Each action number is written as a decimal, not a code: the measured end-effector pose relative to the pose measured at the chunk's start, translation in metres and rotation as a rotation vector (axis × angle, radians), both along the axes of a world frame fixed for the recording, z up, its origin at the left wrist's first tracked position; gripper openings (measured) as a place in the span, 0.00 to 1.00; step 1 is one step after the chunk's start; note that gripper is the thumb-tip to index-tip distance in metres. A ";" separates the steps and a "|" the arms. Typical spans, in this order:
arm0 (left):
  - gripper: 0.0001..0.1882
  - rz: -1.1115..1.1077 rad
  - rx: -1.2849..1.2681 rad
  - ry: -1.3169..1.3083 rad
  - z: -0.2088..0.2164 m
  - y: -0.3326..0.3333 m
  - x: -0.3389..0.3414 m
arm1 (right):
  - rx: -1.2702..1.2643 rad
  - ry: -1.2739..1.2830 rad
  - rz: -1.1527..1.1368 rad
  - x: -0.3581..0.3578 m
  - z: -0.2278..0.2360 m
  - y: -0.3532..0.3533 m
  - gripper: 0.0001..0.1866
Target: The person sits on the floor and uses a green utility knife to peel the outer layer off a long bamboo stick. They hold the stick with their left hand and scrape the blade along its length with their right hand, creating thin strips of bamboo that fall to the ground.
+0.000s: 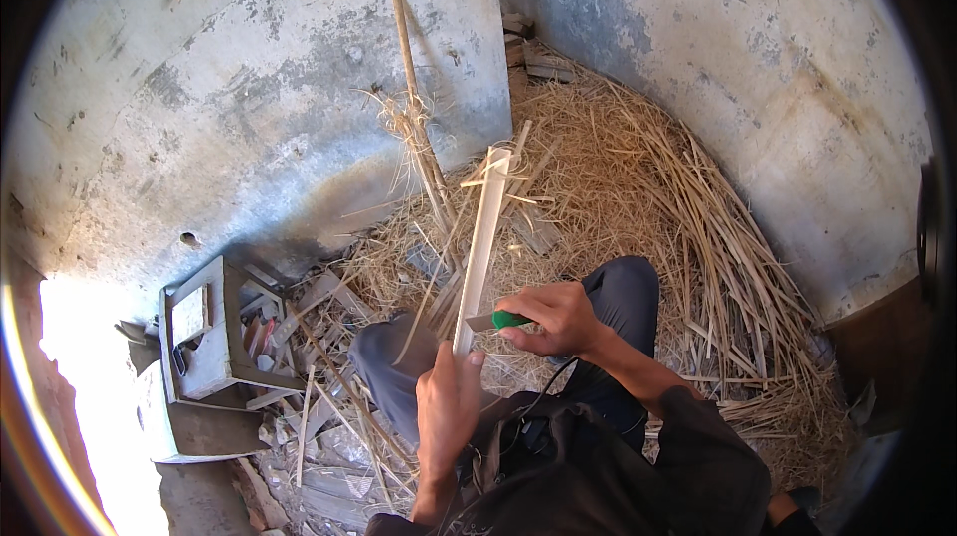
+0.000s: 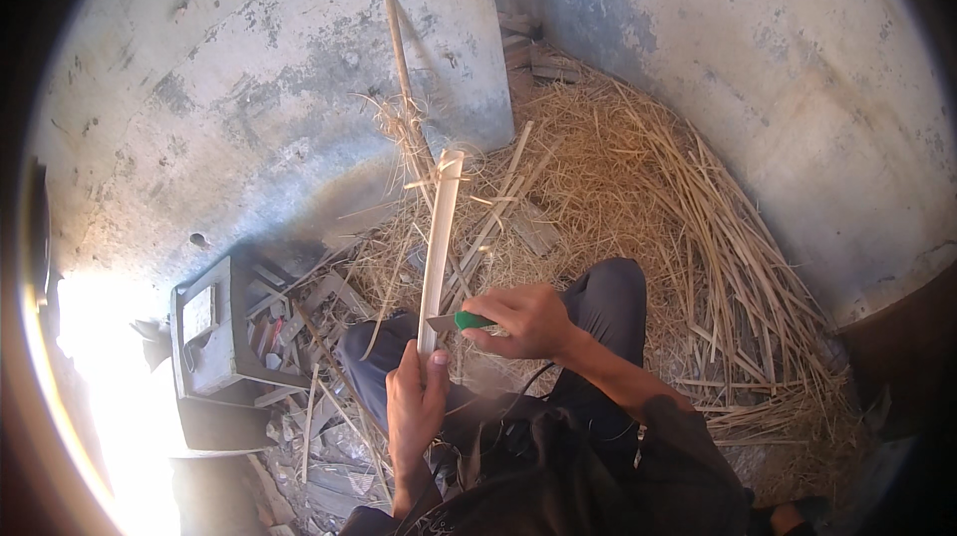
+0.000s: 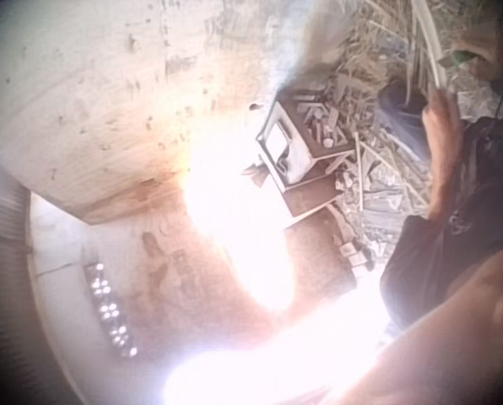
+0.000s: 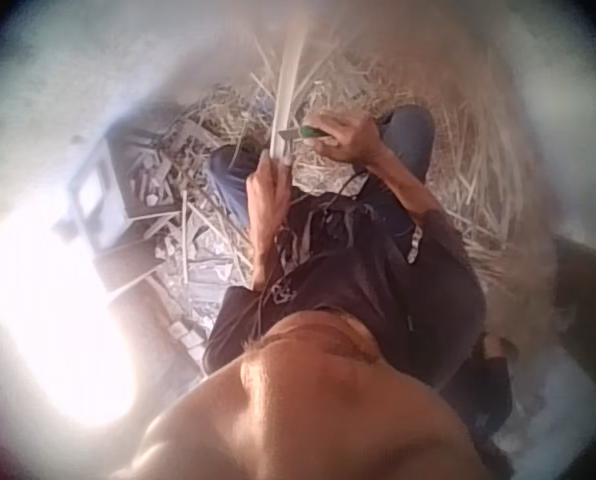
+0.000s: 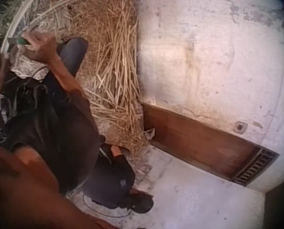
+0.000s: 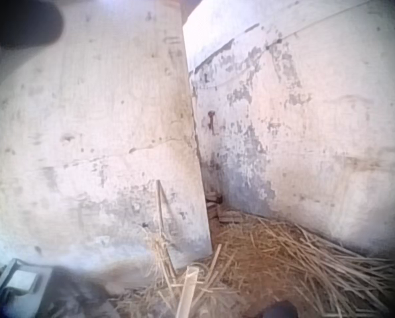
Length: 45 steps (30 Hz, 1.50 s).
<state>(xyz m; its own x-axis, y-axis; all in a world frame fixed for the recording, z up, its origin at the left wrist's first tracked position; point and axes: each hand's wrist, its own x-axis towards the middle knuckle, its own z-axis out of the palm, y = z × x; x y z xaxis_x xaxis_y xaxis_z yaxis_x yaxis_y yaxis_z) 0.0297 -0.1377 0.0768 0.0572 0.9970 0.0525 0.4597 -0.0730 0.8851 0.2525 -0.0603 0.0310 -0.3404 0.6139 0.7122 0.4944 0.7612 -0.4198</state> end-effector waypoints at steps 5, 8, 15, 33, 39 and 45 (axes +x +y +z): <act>0.10 -0.014 -0.061 -0.059 0.014 -0.001 0.001 | -0.013 -0.025 0.003 -0.002 0.000 -0.003 0.16; 0.12 -0.026 -0.110 -0.089 0.014 0.000 -0.002 | 0.015 -0.032 -0.001 -0.001 0.003 -0.001 0.16; 0.15 -0.035 -0.177 -0.159 0.004 0.000 -0.006 | 0.128 -0.126 -0.060 0.007 0.014 0.005 0.17; 0.12 -0.074 -0.298 -0.160 -0.003 -0.018 -0.013 | 0.132 -0.111 -0.174 0.044 0.032 0.026 0.15; 0.11 -0.064 -0.291 -0.131 -0.012 -0.027 -0.016 | 0.127 -0.080 -0.184 0.051 0.041 0.037 0.13; 0.10 -0.059 -0.238 -0.096 -0.008 -0.022 -0.014 | 0.077 0.101 -0.142 0.042 0.028 0.041 0.13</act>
